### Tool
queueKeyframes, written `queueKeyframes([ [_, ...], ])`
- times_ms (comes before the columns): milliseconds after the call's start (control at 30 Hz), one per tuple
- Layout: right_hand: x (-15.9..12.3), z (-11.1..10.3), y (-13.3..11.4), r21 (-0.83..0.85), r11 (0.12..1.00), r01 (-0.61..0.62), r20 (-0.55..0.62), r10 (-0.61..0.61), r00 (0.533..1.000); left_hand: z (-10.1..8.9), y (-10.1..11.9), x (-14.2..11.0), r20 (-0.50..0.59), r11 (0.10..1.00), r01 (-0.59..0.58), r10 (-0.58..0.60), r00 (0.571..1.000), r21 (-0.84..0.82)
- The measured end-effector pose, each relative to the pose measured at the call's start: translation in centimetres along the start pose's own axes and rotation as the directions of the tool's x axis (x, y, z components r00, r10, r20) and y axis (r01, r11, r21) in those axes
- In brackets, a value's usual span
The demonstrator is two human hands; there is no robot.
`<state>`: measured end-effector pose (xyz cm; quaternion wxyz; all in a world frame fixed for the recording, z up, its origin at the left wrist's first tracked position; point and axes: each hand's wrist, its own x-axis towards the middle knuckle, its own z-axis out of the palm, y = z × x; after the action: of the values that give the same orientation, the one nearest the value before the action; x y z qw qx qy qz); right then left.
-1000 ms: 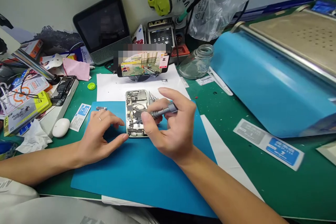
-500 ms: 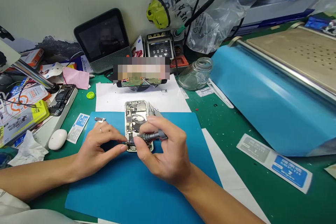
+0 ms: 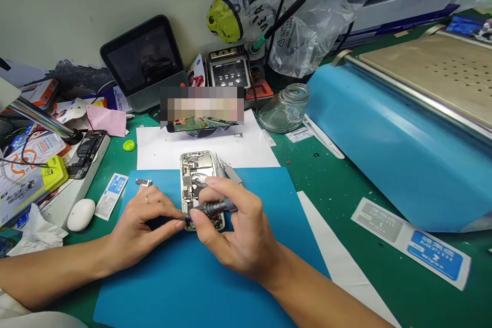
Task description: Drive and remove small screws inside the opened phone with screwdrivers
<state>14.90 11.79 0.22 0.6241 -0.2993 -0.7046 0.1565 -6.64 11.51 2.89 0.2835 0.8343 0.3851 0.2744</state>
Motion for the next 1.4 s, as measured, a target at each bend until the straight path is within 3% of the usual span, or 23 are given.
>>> queueKeyframes([
  [267, 0.4, -0.8, -0.1, -0.091, 0.995, -0.03, 0.027, 0.033, 0.999, 0.0, -0.2, 0.2, -0.014, 1.0, 0.004, -0.005, 1.0, -0.028],
  [467, 0.4, -0.9, -0.3, -0.077, 0.993, -0.093, -0.02, 0.091, 0.996, 0.1, 0.1, 0.3, -0.015, 0.999, 0.009, -0.009, 1.0, -0.04],
  [767, 0.4, -1.3, -0.3, -0.117, 0.99, -0.081, 0.02, 0.084, 0.996, 0.1, 0.3, 0.3, -0.013, 0.999, 0.01, -0.011, 1.0, -0.049],
  [1200, 0.5, -0.9, -0.4, -0.101, 0.99, -0.1, 0.059, 0.106, 0.993, 0.1, 0.3, 0.3, 0.0, 0.999, 0.005, -0.005, 1.0, -0.036],
  [1400, 0.0, -0.6, -0.3, -0.014, 0.994, -0.111, 0.005, 0.112, 0.994, 0.1, 0.2, 0.3, -0.005, 1.0, 0.002, -0.002, 1.0, -0.016],
])
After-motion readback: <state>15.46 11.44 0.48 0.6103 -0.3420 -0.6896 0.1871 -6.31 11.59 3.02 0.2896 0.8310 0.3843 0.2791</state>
